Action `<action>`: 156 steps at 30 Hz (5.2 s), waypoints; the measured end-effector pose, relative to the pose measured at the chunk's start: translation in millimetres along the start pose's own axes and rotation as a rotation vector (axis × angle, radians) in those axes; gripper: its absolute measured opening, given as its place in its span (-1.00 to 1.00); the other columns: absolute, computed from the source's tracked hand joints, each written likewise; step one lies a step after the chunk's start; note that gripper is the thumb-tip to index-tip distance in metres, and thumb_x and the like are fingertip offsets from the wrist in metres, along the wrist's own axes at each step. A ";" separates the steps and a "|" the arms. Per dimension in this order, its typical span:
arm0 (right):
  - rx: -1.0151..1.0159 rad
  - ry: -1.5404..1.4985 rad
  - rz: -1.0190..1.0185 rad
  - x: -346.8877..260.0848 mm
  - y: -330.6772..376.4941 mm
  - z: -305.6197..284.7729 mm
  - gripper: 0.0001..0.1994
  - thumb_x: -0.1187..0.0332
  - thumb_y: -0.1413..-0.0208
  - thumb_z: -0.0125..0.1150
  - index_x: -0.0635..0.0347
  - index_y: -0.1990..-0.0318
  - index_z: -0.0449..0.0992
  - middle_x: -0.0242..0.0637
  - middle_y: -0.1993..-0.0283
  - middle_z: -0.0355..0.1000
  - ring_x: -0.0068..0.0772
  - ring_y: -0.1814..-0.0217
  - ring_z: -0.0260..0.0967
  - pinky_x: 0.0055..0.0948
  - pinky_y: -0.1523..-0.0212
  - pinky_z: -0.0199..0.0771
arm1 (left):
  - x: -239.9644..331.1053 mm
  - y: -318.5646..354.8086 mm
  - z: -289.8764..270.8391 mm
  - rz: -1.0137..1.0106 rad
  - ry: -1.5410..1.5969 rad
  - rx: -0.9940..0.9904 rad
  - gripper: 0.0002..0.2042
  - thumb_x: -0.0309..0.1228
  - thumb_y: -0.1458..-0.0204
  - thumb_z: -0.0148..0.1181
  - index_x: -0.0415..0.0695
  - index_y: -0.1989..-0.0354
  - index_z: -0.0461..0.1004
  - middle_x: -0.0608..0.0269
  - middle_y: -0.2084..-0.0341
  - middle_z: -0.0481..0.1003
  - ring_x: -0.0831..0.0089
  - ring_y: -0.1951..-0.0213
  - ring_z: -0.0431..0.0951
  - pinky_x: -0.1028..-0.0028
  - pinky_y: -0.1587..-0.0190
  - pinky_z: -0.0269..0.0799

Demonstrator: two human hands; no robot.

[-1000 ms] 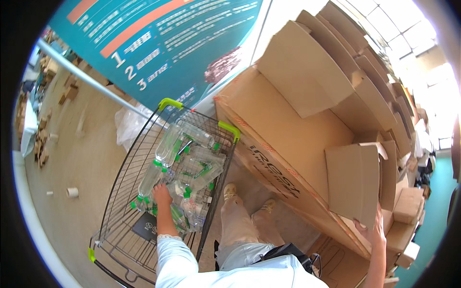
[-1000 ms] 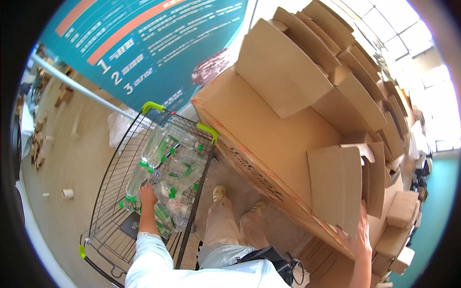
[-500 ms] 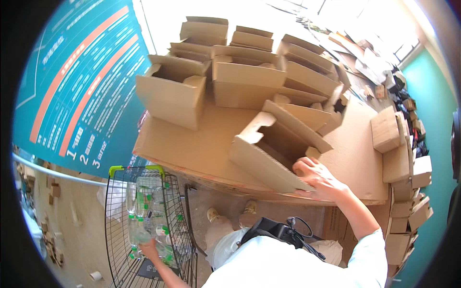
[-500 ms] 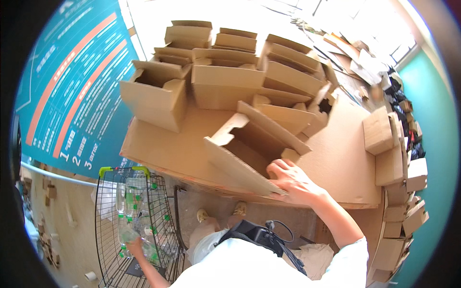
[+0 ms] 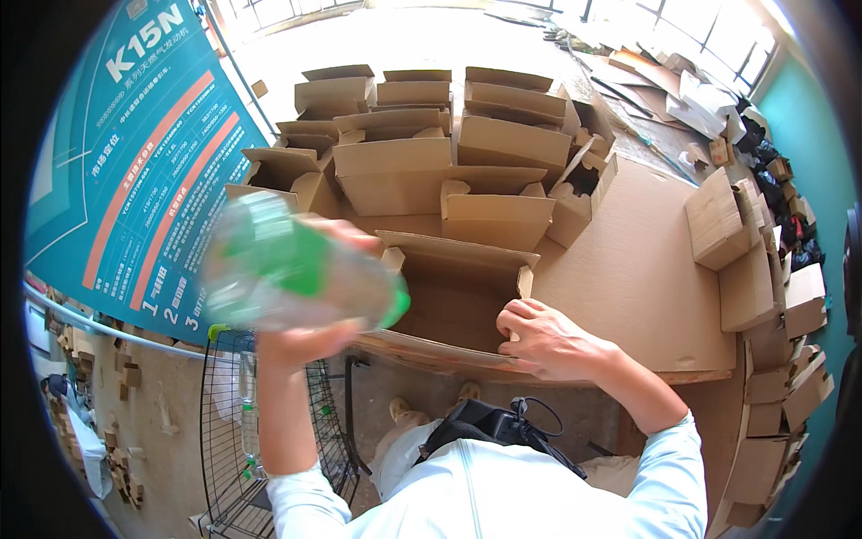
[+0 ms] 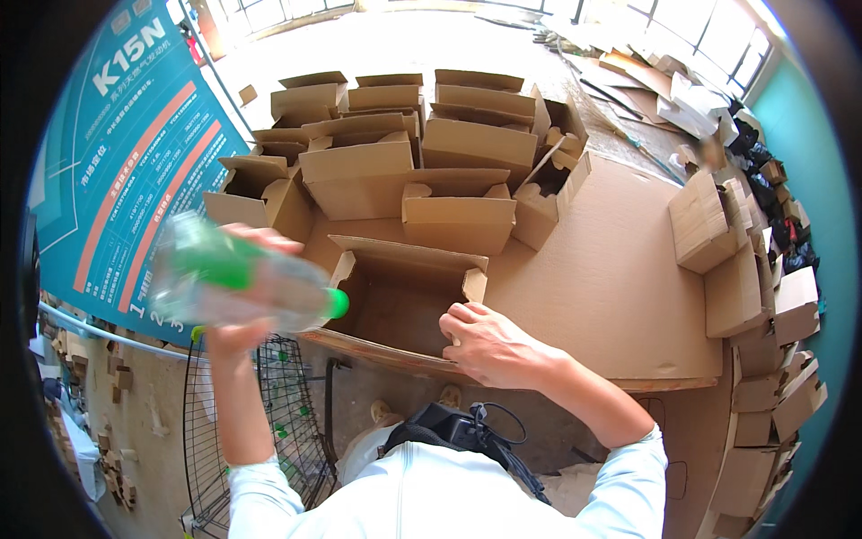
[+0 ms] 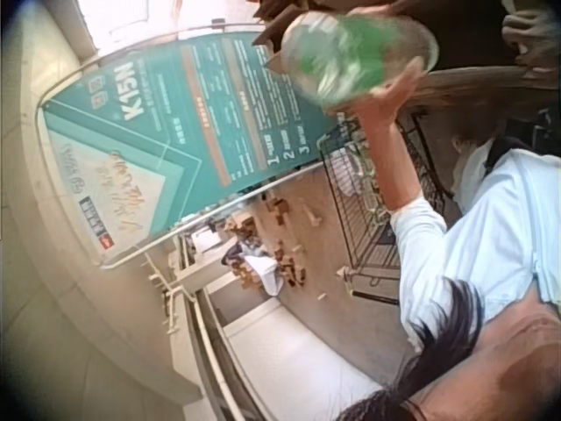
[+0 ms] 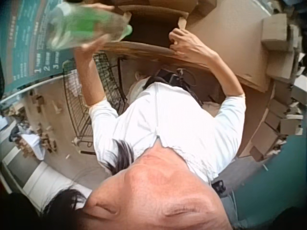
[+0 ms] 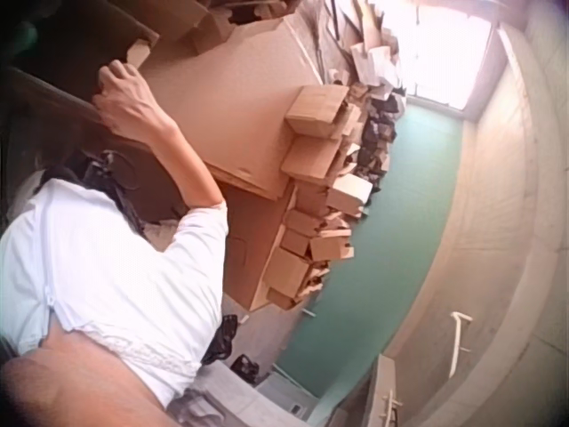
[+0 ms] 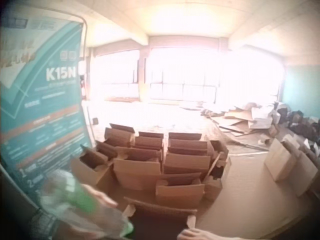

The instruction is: The person takes plastic bottles from a shopping cart one at a time and places them into open cardboard boxes on a table, then moves the boxes across the table.

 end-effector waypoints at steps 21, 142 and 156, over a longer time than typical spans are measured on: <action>0.384 -0.072 0.078 12.5 11.5 2.1 -0.85 0.40 0.19 0.28 0.22 0.40 0.58 -0.23 0.02 0.31 -0.15 -0.27 0.15 -0.24 -0.33 0.21 | -266.5 20.5 117.2 -0.269 -1.542 -1.277 -0.84 -0.43 0.04 0.25 -0.08 0.26 0.65 0.07 0.22 0.62 0.17 0.09 0.63 0.22 0.10 0.56; 0.306 0.085 0.561 32.8 -47.8 42.5 0.04 -0.13 0.14 0.43 0.17 -0.43 0.04 -0.03 -0.50 -0.06 0.06 -0.58 -0.32 0.08 -0.52 -0.30 | -169.1 55.7 -25.9 -0.127 -1.048 -0.621 -0.34 0.01 -0.18 0.07 -0.10 -0.37 0.19 -0.06 -0.42 -0.02 0.03 -0.44 -0.04 0.11 -0.42 -0.04; 0.056 0.131 0.678 52.4 -63.4 42.2 0.30 0.03 0.53 0.57 0.01 -0.48 -0.12 0.03 -0.50 -0.20 0.28 -0.50 -0.30 0.13 -0.44 -0.05 | -251.6 117.0 -80.3 -0.307 -0.611 -0.672 0.21 -0.21 0.45 0.67 -0.14 -0.43 -0.05 0.07 -0.30 0.23 0.23 -0.30 0.25 0.24 -0.30 0.23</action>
Point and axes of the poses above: each hand's wrist, its own y-axis away from the middle knuckle, its own z-axis out of the palm, x = y × z, the point moved 9 cm from there along -y, towards the middle knuckle
